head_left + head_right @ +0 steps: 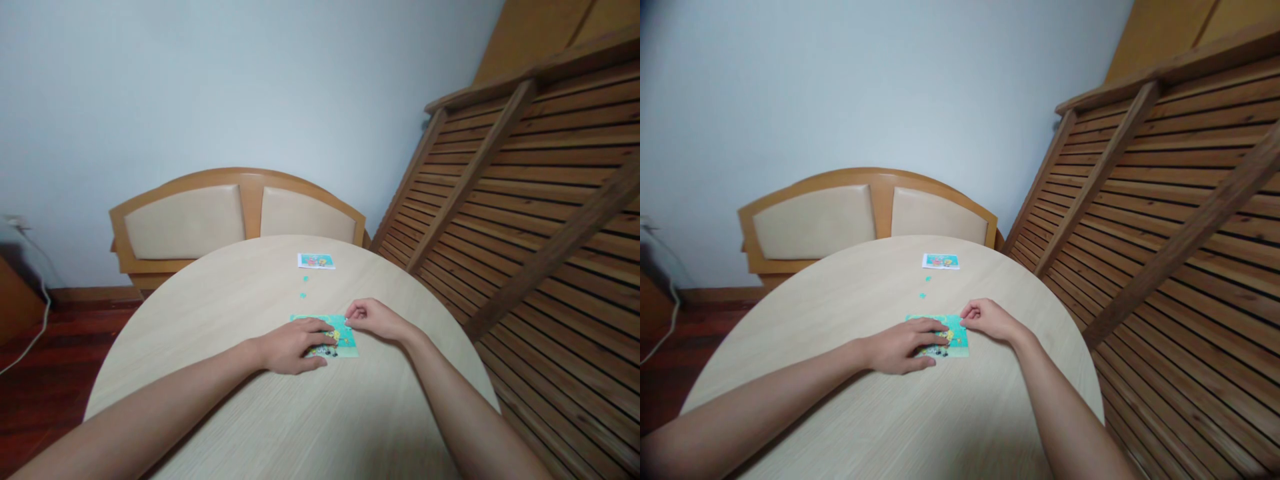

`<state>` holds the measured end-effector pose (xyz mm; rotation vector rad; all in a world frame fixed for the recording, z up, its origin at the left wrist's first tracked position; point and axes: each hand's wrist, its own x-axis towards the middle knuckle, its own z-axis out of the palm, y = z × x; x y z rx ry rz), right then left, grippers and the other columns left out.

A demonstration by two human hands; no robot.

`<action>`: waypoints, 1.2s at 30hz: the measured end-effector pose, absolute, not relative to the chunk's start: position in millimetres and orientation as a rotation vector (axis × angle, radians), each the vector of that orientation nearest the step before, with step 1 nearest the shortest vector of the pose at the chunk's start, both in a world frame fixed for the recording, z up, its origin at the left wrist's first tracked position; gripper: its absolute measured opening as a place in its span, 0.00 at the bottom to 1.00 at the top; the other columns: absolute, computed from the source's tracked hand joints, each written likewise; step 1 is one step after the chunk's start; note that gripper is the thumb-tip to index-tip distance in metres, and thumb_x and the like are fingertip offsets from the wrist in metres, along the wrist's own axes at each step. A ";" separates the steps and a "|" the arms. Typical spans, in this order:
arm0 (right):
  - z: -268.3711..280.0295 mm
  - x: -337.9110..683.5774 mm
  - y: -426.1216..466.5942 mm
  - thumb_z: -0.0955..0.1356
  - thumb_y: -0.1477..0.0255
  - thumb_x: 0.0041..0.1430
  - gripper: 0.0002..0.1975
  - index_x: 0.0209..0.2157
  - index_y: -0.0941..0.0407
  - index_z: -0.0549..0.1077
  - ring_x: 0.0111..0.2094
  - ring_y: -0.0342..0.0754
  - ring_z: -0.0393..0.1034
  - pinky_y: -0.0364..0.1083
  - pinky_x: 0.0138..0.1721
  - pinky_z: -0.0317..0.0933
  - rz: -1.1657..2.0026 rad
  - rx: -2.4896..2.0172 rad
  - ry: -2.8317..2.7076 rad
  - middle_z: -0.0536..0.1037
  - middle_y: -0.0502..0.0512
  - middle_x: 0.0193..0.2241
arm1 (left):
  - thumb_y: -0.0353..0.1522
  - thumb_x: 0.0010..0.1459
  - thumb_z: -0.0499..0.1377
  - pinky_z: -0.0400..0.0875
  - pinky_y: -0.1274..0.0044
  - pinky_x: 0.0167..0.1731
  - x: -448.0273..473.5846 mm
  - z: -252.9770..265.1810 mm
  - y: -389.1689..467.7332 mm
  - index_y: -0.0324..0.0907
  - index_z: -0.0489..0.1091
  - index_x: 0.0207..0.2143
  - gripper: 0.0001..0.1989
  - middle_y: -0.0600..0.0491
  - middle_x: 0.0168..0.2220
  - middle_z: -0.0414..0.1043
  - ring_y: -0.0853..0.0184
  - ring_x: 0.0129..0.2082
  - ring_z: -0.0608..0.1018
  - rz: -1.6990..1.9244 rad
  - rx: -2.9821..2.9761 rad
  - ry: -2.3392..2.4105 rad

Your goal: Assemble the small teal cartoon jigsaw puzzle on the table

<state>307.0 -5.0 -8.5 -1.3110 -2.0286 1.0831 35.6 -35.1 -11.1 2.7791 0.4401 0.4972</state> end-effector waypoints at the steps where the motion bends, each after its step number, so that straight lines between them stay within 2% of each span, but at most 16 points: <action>1: -8.9 307.1 -4.8 0.74 0.59 0.49 0.19 0.34 0.62 0.75 0.29 0.45 0.68 0.44 0.32 0.61 1.079 -1.313 -2.031 0.76 0.54 0.27 | 0.39 0.64 0.57 0.63 0.66 0.60 35.5 -11.4 -35.1 0.43 0.67 0.58 0.21 0.42 0.60 0.65 0.55 0.59 0.69 0.496 2.779 0.442; 10: -9.8 308.8 -4.1 0.73 0.62 0.50 0.16 0.33 0.61 0.76 0.27 0.44 0.66 0.43 0.29 0.58 0.989 -1.362 -2.088 0.74 0.51 0.25 | 0.39 0.64 0.57 0.62 0.66 0.60 35.8 -10.8 -35.1 0.43 0.67 0.58 0.21 0.42 0.60 0.65 0.55 0.59 0.69 0.481 2.783 0.450; 23: -5.6 306.0 -6.9 0.71 0.61 0.53 0.15 0.31 0.60 0.80 0.27 0.46 0.67 0.43 0.30 0.58 0.917 -1.331 -2.184 0.79 0.54 0.26 | 0.39 0.64 0.57 0.62 0.66 0.60 35.8 -11.7 -35.5 0.44 0.67 0.58 0.21 0.43 0.60 0.65 0.55 0.59 0.69 0.495 2.766 0.448; 27: -4.6 304.5 -7.7 0.71 0.62 0.54 0.14 0.31 0.59 0.80 0.28 0.46 0.67 0.43 0.29 0.58 0.842 -1.331 -2.226 0.79 0.54 0.26 | 0.41 0.63 0.57 0.63 0.67 0.59 38.5 -10.8 -36.0 0.43 0.67 0.57 0.22 0.43 0.58 0.67 0.56 0.58 0.70 0.526 2.752 0.459; 30: -4.6 304.5 -7.9 0.71 0.64 0.54 0.12 0.31 0.59 0.80 0.28 0.46 0.67 0.43 0.30 0.58 0.791 -1.339 -2.243 0.79 0.54 0.27 | 0.42 0.66 0.53 0.63 0.68 0.59 38.6 -10.4 -28.1 0.43 0.68 0.57 0.21 0.45 0.56 0.70 0.59 0.56 0.71 0.645 2.712 0.613; 32: -5.0 305.0 -7.9 0.71 0.65 0.54 0.11 0.32 0.59 0.80 0.28 0.46 0.68 0.43 0.30 0.58 0.772 -1.338 -2.250 0.79 0.54 0.27 | 0.41 0.69 0.49 0.61 0.67 0.60 35.1 -12.3 -17.1 0.42 0.67 0.58 0.21 0.45 0.58 0.68 0.60 0.59 0.69 0.719 2.695 0.809; 36: -5.1 305.1 -8.3 0.71 0.65 0.54 0.11 0.32 0.59 0.80 0.28 0.46 0.68 0.43 0.30 0.58 0.776 -1.342 -2.244 0.79 0.54 0.27 | 0.42 0.70 0.44 0.54 0.63 0.64 22.7 -22.4 7.5 0.40 0.62 0.62 0.25 0.43 0.66 0.57 0.57 0.66 0.60 0.604 2.738 1.047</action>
